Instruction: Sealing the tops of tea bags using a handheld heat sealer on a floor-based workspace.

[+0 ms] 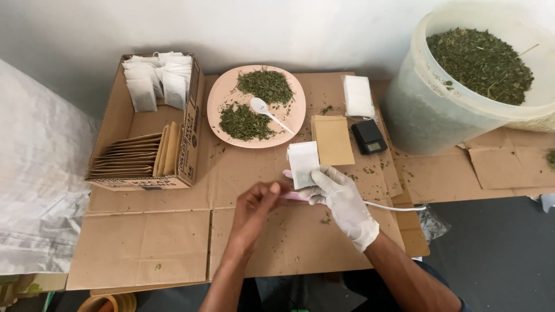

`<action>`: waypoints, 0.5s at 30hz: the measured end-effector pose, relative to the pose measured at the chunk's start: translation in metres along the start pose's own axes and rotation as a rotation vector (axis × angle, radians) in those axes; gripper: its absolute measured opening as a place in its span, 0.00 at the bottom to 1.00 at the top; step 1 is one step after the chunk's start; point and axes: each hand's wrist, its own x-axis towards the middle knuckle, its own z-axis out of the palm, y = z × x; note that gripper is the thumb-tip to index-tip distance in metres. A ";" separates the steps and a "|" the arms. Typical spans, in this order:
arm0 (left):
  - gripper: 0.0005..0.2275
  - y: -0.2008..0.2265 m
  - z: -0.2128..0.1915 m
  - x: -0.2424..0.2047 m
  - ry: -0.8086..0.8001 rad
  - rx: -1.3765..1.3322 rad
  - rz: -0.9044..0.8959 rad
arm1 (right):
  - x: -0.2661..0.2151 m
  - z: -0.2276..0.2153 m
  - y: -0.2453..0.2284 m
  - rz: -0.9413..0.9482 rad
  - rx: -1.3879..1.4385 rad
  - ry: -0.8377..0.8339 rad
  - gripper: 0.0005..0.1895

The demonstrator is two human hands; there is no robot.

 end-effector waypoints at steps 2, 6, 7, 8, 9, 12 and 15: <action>0.19 -0.032 -0.013 0.011 -0.057 0.152 0.015 | 0.008 -0.009 0.014 -0.003 -0.025 -0.013 0.09; 0.24 -0.046 -0.014 0.010 -0.138 0.357 0.211 | 0.020 -0.022 0.036 -0.075 -0.200 0.028 0.11; 0.24 -0.045 -0.009 0.007 -0.140 0.356 0.214 | 0.018 -0.019 0.034 -0.079 -0.201 0.030 0.11; 0.19 -0.045 -0.004 0.005 -0.103 0.298 0.312 | 0.016 -0.017 0.033 -0.099 -0.270 0.056 0.13; 0.17 -0.045 -0.001 0.002 -0.058 0.239 0.408 | 0.013 -0.014 0.033 -0.115 -0.342 0.076 0.16; 0.13 -0.018 0.017 -0.016 -0.173 0.214 0.555 | 0.003 -0.004 0.020 -0.200 -0.380 0.094 0.21; 0.23 -0.021 0.016 -0.016 -0.206 0.266 0.535 | -0.007 0.007 0.017 -0.237 -0.420 0.132 0.24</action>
